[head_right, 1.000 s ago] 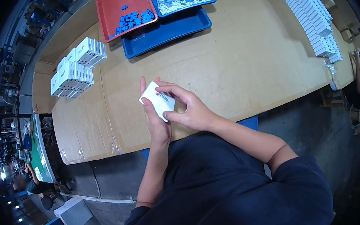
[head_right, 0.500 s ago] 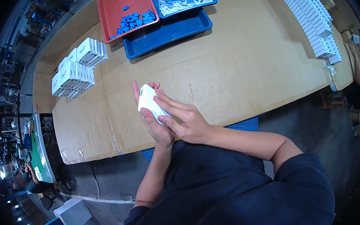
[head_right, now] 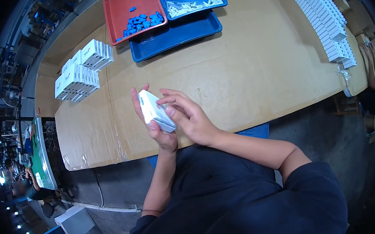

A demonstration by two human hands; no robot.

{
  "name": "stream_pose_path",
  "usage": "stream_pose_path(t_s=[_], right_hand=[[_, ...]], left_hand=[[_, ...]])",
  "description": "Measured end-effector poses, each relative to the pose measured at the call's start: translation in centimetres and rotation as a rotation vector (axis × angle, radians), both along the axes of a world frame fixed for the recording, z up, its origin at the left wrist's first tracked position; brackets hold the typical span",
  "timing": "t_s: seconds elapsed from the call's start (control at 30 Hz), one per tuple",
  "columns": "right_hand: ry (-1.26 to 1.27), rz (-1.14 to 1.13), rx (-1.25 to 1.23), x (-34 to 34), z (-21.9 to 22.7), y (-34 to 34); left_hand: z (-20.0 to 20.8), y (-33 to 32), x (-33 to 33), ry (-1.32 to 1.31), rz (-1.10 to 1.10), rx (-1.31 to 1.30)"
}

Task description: The person picks up a blue component and fits it into a white base, then snaps a white cover onto the base and places the unit on a stack. Next, they take a small plastic bag and place several white components and screws inside it.

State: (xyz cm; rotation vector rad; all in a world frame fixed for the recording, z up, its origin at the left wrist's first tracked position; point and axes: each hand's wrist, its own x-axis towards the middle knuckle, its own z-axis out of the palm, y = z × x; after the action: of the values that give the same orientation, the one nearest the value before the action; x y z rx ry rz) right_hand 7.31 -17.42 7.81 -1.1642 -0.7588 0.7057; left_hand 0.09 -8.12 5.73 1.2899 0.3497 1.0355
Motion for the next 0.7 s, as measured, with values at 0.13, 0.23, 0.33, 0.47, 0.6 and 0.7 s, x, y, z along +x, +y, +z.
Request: stream_pose_path(t_s=[0.13, 0.23, 0.33, 0.47, 0.6, 0.7], right_hand=[[0.352, 0.132, -0.156, 0.4, 0.9, 0.4], [0.399, 0.162, -0.14, 0.4, 1.4, 0.3], [0.328, 0.099, -0.068, -0.6, 0.8, 0.6], [0.303, 0.088, -0.031, -1.6, 0.8, 0.5], [0.248, 0.093, -0.01, -2.5, 0.5, 0.3], [0.234, 0.091, 0.014, -2.6, 0.2, 0.0]], left_hand=[[-0.7, 0.2, 0.0, 0.089, 0.01, 0.28], [-1.2, 0.1, 0.1, 0.117, 0.07, 0.414], [-1.7, -0.7, 0.3, 0.108, 0.164, 0.246], [-2.3, -0.9, 0.1, 0.082, 0.205, 0.128], [-3.2, -0.7, -0.4, -0.032, 0.233, 0.18], [-2.6, -1.0, -0.6, -0.003, 0.213, 0.129]])
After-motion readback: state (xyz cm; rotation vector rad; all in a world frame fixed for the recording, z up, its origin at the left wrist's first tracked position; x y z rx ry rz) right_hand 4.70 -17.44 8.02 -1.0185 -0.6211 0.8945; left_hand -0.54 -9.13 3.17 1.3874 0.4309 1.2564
